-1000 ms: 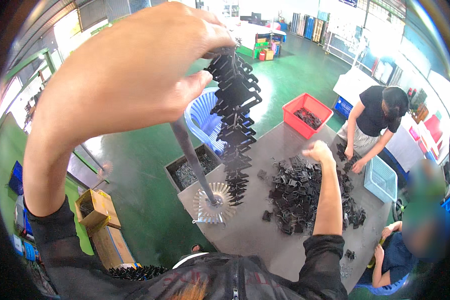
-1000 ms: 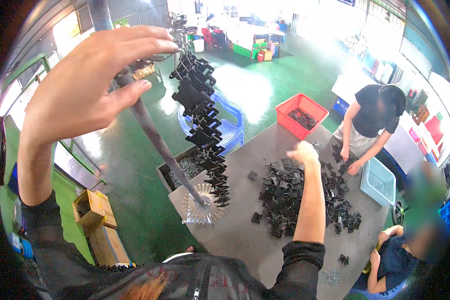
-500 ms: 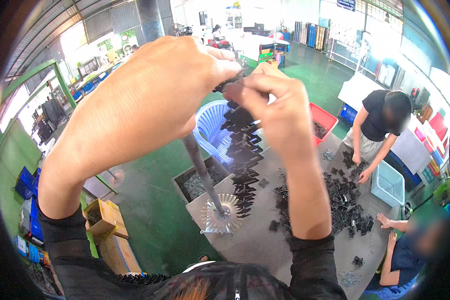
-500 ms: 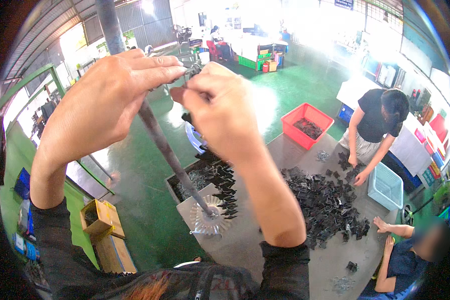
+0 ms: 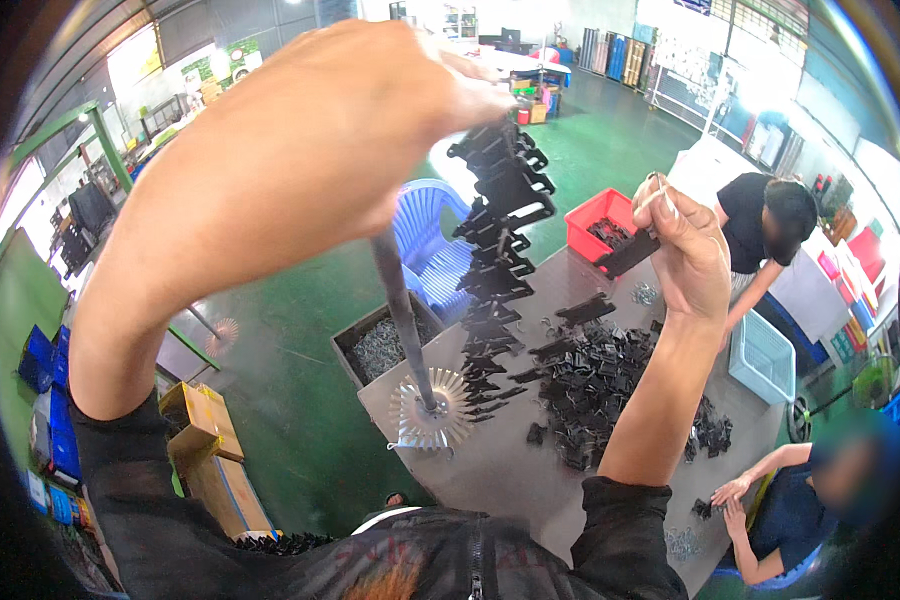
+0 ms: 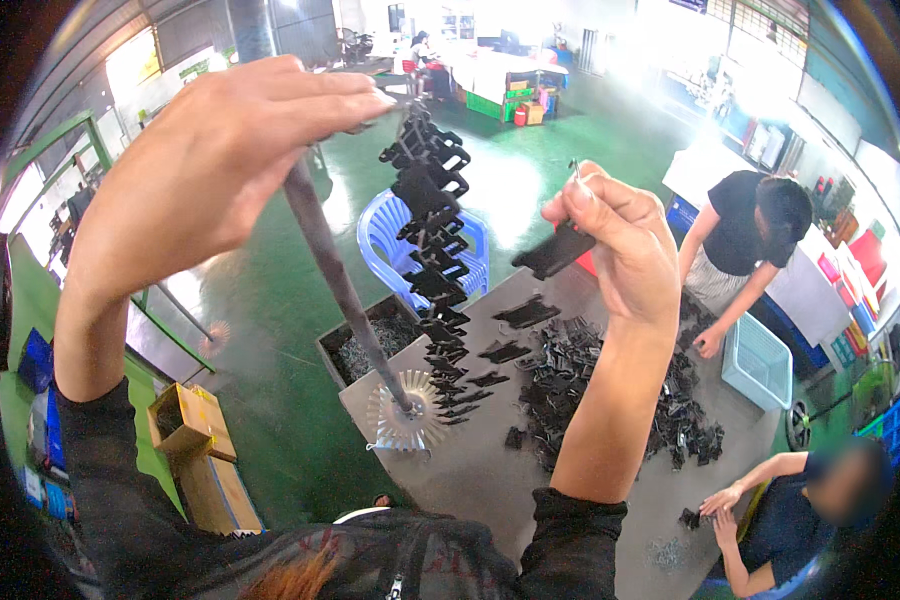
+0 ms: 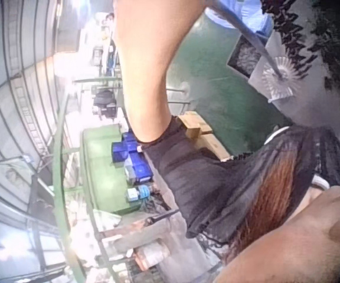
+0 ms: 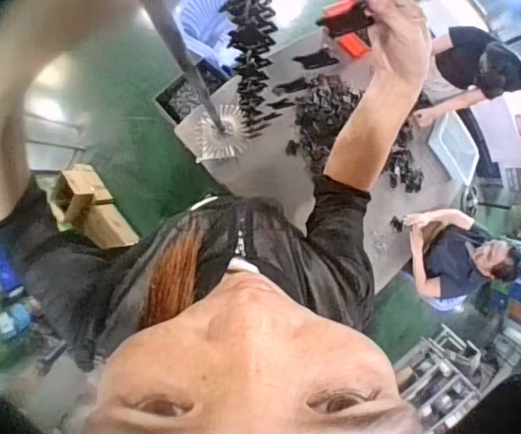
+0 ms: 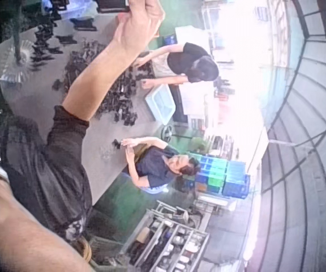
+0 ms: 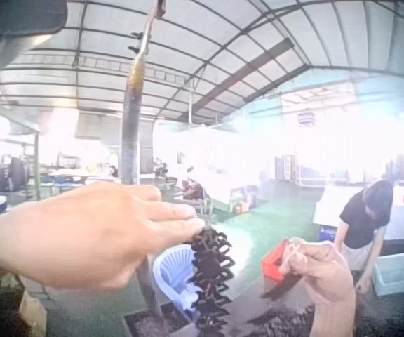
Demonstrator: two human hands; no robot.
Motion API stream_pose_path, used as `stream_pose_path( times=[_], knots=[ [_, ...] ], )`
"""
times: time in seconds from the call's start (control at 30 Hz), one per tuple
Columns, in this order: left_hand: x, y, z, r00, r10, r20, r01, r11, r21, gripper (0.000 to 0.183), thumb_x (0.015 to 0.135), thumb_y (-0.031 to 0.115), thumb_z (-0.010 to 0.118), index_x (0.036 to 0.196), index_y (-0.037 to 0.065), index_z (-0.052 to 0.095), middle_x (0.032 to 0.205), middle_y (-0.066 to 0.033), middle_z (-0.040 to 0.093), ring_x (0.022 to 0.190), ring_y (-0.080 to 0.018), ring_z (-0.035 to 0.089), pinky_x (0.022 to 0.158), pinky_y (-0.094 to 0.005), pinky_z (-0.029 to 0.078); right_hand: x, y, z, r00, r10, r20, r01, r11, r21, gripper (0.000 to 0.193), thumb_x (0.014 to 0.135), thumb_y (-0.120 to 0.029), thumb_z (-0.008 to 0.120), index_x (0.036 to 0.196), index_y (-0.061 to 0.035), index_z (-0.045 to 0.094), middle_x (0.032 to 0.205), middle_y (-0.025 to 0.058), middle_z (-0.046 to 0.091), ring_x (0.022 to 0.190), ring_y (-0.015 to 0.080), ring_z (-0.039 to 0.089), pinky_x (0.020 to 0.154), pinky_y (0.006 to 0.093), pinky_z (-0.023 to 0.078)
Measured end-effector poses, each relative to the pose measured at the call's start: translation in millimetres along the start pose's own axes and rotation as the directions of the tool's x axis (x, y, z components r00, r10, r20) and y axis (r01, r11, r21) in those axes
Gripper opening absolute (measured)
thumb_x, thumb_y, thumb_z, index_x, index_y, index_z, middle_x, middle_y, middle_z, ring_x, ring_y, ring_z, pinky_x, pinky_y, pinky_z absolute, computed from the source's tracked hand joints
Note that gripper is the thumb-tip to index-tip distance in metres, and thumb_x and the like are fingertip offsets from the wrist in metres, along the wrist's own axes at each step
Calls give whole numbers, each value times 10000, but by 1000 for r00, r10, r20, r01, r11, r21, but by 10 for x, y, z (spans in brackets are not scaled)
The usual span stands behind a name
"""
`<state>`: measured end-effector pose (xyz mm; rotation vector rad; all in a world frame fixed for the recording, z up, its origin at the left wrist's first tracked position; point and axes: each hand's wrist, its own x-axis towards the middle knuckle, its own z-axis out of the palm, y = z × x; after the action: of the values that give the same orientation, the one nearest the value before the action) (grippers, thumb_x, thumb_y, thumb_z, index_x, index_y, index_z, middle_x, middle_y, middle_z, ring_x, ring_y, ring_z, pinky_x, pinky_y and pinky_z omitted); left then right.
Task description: The person hangs small black plastic-coated metal parts onto a vertical rotating metal rack by threading wire hooks through holes in the parts. The person then moves the entire loaded rack to a different station.
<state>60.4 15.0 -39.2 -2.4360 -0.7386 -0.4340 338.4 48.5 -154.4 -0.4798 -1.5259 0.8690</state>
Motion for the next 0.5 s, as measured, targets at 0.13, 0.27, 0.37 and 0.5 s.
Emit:
stream_pose_path(
  times=[0.13,0.27,0.37,0.5],
  knots=[
    [-21,-77,-10,998,50,-34,-53,993,-105,428,696,-92,534,1107,20,575,1121,-151,586,1056,-336,538,885,-400,442,-89,105,-185,999,5,33,-14,962,274,285,882,-229,552,740,16,574,845,75,548,849,185,524,737,297,419],
    [20,-25,-66,1000,31,4,-30,988,-153,473,697,-90,530,1152,36,543,1153,-153,566,1100,-332,517,919,-400,423,-24,66,284,986,-112,-127,142,955,259,223,907,-152,505,787,28,560,771,80,565,761,192,584,642,292,482],
    [44,8,-53,999,30,14,-27,989,-145,490,699,-60,546,1178,36,518,1176,-151,551,1114,-331,506,935,-400,410,34,-77,629,965,-103,-242,76,990,-121,94,831,-27,566,830,33,639,693,40,588,662,132,561,608,258,446],
    [46,33,-14,999,39,-6,-39,997,-70,461,709,-3,576,1167,30,527,1175,-151,551,1110,-325,505,939,-398,399,105,-104,872,875,-436,-213,222,749,-624,84,781,-34,601,818,24,649,723,99,601,634,183,561,592,278,438]
  ],
)
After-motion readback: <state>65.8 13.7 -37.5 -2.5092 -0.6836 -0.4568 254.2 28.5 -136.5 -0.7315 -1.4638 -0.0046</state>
